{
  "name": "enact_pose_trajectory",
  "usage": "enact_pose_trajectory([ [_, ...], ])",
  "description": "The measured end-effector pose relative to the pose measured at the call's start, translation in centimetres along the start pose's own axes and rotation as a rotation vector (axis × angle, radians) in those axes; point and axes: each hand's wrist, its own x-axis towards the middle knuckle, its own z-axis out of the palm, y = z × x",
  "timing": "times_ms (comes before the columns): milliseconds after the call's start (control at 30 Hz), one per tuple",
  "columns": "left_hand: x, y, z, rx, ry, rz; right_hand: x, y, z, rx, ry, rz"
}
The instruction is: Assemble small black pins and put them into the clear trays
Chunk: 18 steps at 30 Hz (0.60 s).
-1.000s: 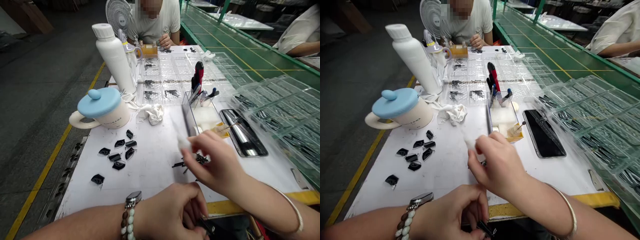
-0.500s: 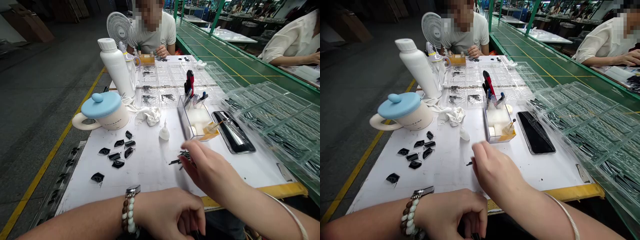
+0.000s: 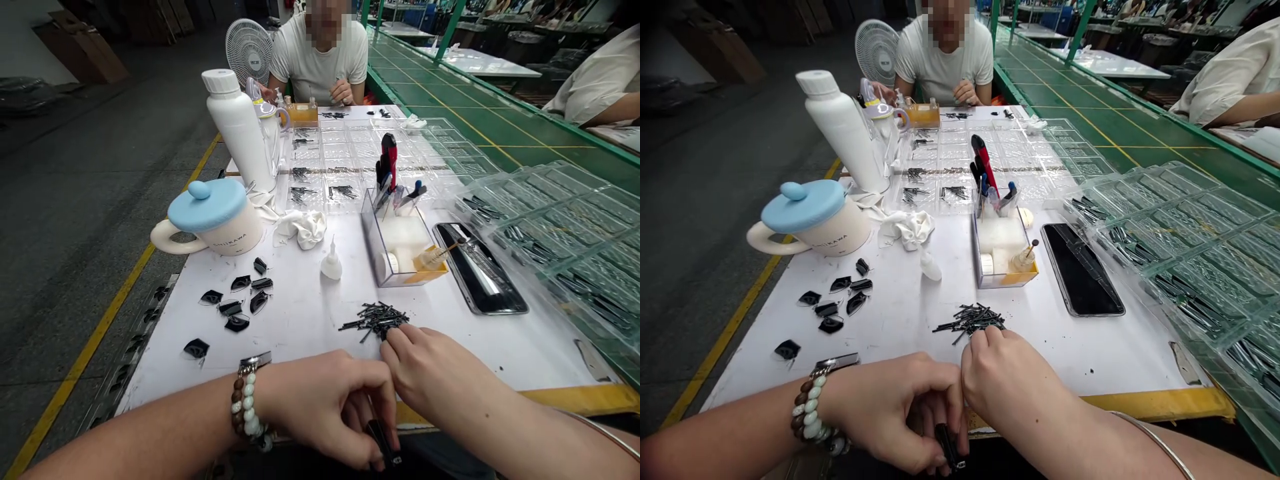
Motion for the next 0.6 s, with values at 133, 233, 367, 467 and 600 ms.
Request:
enact_pose_trajectory([
  [133, -0.2, 0.1, 0.0, -0.139, 0.085, 0.011, -1.3, 1.3, -1.1, 0.372, 0.081, 0.206],
  [233, -0.2, 0.4, -0.3, -0.245, 0.221, 0.101, -2.9, 2.1, -1.6, 0.802, 0.270, 0.449],
  [367, -0.1, 0.7, -0.7, -0.329, 0.397, 0.226, -3.7, 0.9, -0.2, 1.271, 0.627, 0.702],
  [467, 0.1, 0.6, -0.7, -0.362, 0.486, 0.267, -2.7, -0.9, 1.3, 1.649, 0.671, 0.787],
  [600, 0.3, 0.6, -0.4, -0.406, 0.573, 0.329, -0.6, -2.7, 1.9, 1.819, 0.836, 0.930],
])
